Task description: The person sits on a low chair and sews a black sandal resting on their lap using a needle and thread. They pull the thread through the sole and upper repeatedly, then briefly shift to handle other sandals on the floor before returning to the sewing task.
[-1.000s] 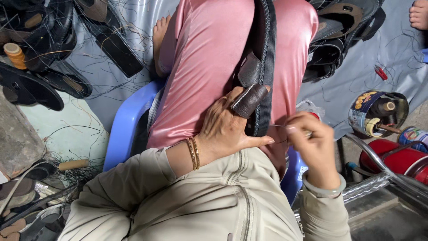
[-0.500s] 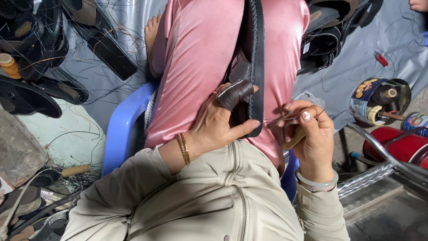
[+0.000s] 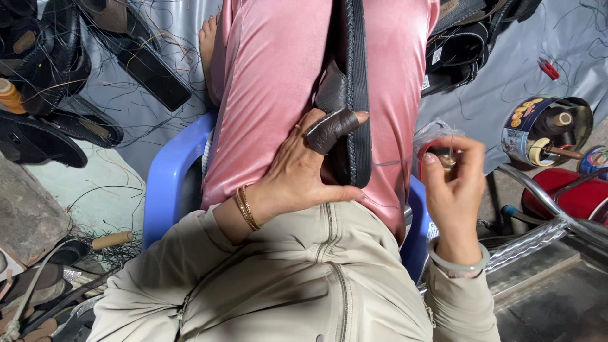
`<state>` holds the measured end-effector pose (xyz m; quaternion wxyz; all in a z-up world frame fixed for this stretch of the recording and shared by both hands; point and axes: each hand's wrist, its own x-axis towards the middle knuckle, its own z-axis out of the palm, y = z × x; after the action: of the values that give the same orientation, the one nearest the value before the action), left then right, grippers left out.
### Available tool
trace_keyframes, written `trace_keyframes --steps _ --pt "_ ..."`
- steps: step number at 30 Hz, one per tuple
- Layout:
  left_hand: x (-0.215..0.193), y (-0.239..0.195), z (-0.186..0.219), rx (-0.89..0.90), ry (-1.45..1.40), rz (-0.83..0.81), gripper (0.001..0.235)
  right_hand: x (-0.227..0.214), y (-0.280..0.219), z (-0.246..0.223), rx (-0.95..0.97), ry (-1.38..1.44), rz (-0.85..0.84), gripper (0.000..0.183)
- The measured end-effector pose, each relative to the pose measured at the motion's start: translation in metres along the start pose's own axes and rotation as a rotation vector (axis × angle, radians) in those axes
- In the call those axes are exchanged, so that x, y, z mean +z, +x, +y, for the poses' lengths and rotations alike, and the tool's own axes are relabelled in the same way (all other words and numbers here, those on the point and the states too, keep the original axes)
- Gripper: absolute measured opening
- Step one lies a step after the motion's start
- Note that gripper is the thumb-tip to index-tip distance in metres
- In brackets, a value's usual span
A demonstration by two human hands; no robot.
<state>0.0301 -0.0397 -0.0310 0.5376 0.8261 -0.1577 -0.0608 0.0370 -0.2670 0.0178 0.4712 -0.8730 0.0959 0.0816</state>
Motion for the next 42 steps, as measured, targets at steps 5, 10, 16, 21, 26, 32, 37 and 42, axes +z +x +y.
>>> trace_keyframes --steps 5,10,16,21,26,32,37,42 --pt "0.005 0.001 0.001 0.004 0.052 0.043 0.095 -0.013 -0.012 -0.035 -0.511 -0.35 -0.082 0.011" --pt "0.006 0.003 0.002 0.031 0.058 0.05 0.099 -0.016 -0.025 -0.033 -0.535 -0.78 -0.402 0.038" --pt "0.006 0.003 0.003 0.033 0.062 0.071 0.097 -0.014 -0.022 -0.033 -0.541 -0.811 -0.43 0.04" --pt "0.005 0.004 0.004 0.023 0.033 0.067 0.095 -0.012 -0.018 -0.029 -0.57 -0.736 -0.439 0.039" --pt "0.002 0.004 0.004 0.006 0.015 0.066 0.095 -0.008 -0.004 -0.017 -0.682 -0.511 -0.473 0.036" --pt "0.004 0.002 0.001 0.007 0.027 0.05 0.095 -0.019 0.023 -0.027 -0.871 -0.634 -0.518 0.027" --pt "0.002 0.002 0.001 0.001 0.019 0.035 0.098 -0.025 0.038 -0.052 -0.956 -0.746 -0.661 0.036" --pt "-0.008 0.006 0.0 0.069 -0.054 0.041 0.074 -0.028 0.037 -0.052 -0.728 -0.586 -0.762 0.033"
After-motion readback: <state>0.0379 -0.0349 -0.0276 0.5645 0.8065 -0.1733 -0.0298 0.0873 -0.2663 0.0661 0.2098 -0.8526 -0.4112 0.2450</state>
